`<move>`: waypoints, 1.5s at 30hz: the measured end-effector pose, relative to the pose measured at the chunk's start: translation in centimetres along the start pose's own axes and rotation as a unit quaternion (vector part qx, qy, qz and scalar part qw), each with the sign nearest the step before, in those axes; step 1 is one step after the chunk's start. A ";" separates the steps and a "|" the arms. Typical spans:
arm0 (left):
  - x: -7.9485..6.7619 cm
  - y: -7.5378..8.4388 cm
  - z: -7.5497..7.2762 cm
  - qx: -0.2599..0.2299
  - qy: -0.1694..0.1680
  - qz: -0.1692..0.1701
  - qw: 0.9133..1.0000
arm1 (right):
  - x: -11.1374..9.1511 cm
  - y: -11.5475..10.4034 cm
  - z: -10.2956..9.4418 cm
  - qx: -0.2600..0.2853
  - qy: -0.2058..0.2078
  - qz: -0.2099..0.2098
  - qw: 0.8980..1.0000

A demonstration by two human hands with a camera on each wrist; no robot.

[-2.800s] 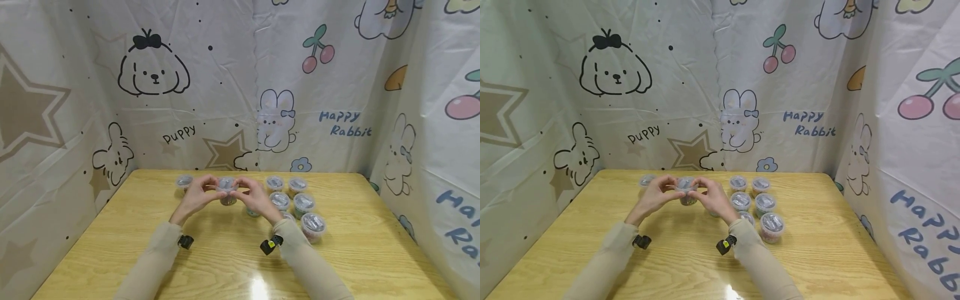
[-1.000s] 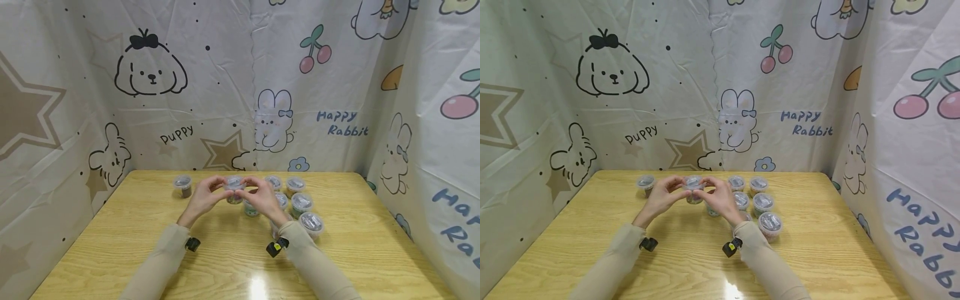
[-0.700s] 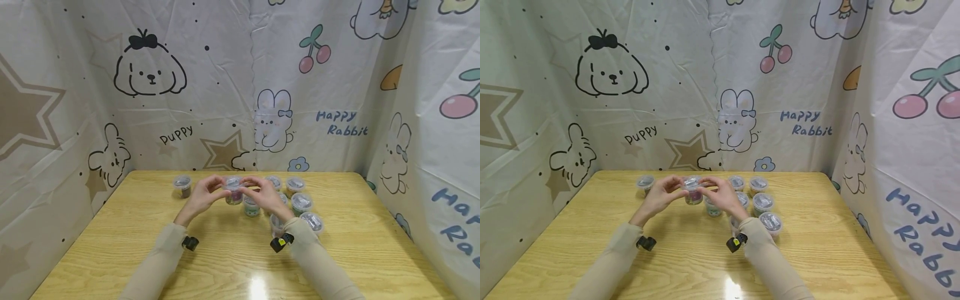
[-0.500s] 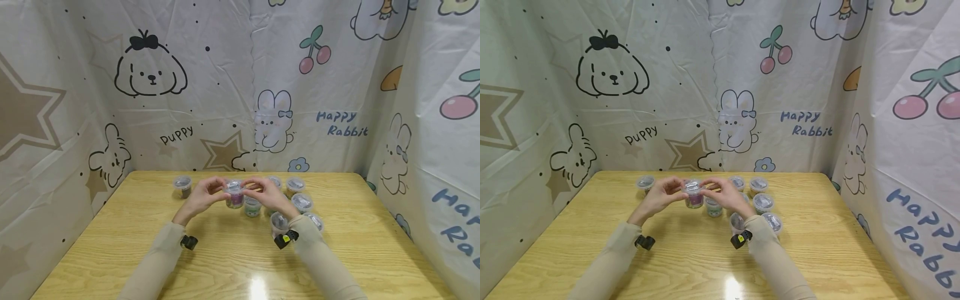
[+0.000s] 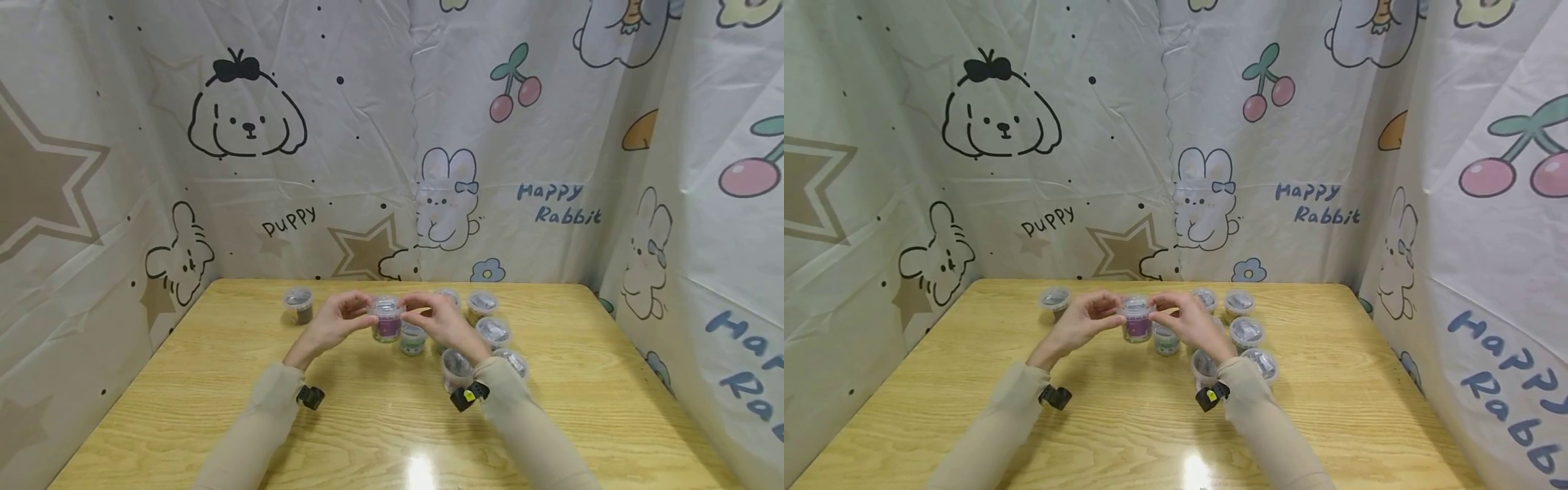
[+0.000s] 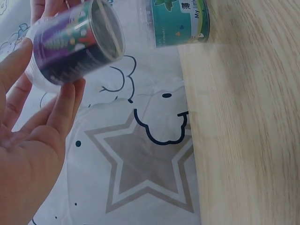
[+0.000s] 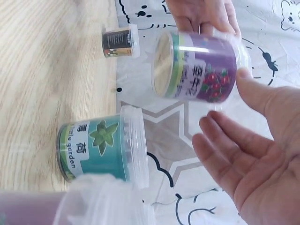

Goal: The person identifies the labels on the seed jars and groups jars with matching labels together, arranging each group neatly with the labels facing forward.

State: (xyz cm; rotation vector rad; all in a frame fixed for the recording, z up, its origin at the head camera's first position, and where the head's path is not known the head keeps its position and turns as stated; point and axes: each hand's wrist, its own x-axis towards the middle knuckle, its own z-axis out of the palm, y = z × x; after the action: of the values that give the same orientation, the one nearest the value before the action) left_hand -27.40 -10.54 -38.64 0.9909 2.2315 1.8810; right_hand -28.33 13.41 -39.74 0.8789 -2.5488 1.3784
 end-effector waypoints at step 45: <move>0.4 1.2 0.4 0.039 -0.041 0.033 0.998 | -0.7 -1.0 -1.5 0.024 -0.048 -0.023 0.998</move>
State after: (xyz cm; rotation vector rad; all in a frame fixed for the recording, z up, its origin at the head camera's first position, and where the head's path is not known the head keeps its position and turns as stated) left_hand -27.00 -9.92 -37.57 1.1461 2.2668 1.7566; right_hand -27.42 14.53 -38.37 1.0301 -2.5569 1.4233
